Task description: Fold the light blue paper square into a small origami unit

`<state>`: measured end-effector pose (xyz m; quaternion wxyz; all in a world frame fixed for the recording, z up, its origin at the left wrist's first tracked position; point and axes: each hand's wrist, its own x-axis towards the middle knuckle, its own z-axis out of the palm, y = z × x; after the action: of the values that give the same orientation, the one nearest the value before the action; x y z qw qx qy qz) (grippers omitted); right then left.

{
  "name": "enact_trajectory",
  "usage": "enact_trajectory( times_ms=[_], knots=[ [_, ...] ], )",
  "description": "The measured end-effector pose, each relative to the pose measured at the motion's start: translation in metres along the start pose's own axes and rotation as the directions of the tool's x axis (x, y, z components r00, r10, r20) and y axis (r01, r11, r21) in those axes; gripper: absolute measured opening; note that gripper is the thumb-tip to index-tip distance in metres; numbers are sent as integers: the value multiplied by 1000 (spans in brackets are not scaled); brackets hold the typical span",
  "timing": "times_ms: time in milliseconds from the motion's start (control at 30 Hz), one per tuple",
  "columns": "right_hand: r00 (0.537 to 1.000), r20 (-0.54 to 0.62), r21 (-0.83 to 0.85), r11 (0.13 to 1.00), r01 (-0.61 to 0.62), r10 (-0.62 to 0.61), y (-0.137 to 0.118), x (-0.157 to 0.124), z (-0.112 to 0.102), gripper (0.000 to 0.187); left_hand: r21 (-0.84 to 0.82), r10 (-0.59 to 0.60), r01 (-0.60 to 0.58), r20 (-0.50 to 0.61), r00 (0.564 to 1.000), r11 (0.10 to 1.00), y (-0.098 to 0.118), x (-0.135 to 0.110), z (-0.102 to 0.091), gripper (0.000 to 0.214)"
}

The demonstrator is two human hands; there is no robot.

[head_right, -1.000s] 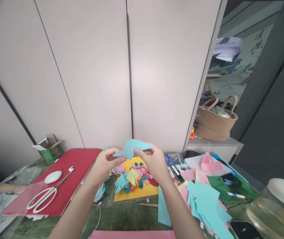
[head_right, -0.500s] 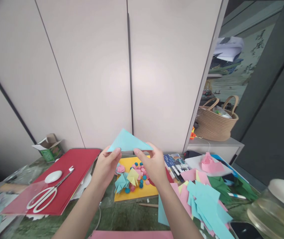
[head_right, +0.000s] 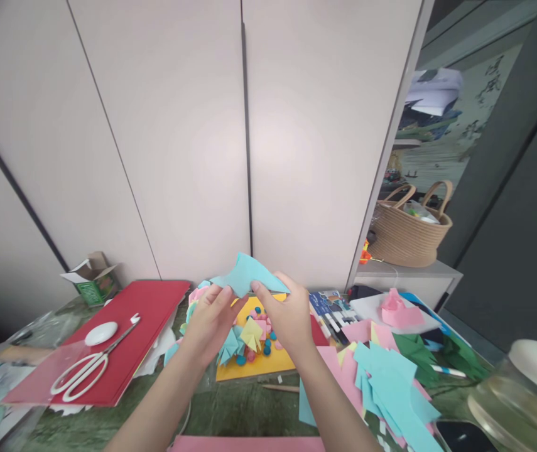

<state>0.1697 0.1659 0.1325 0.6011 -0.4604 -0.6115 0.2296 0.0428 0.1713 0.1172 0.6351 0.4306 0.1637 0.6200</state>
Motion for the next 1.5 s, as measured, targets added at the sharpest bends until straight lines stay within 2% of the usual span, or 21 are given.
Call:
enact_trajectory(
  times_ms=[67,167,300,433,600,800,967,1067,1267,1500],
  knots=[
    [1000,-8,15,1000,17,-17,0,0,-1,22,8,-3,3,-1,1000,1000,2,-1,0,13],
    [998,-22,78,996,53,-52,1,0,-2,13,25,17,-15,-97,995,1000,4,1,-3,10],
    [989,-11,93,984,149,-149,2,3,-5,33,49,71,-61,-225,972,997,6,7,-12,11],
    [969,111,-35,973,226,-221,-1,2,-8,34,96,73,-52,-224,972,994,9,9,-14,15],
    [922,164,-97,924,370,-352,-4,1,-11,32,129,91,-62,-232,968,990,14,8,-12,15],
    [945,200,-28,963,270,-259,-3,1,-12,33,107,85,-63,-213,973,992,17,9,-13,16],
    [885,275,-142,895,423,-375,-8,0,-10,24,92,64,-45,-213,975,995,16,8,-11,19],
    [860,361,-141,890,433,-361,-10,0,-10,17,58,35,-25,-181,983,998,14,8,-12,16],
    [878,337,-218,878,425,-341,-7,3,-11,21,92,-97,97,-8,995,991,17,6,-19,13],
    [860,335,-209,859,467,-385,-5,1,-12,26,169,-212,202,39,977,965,25,5,-24,18]
  ],
)
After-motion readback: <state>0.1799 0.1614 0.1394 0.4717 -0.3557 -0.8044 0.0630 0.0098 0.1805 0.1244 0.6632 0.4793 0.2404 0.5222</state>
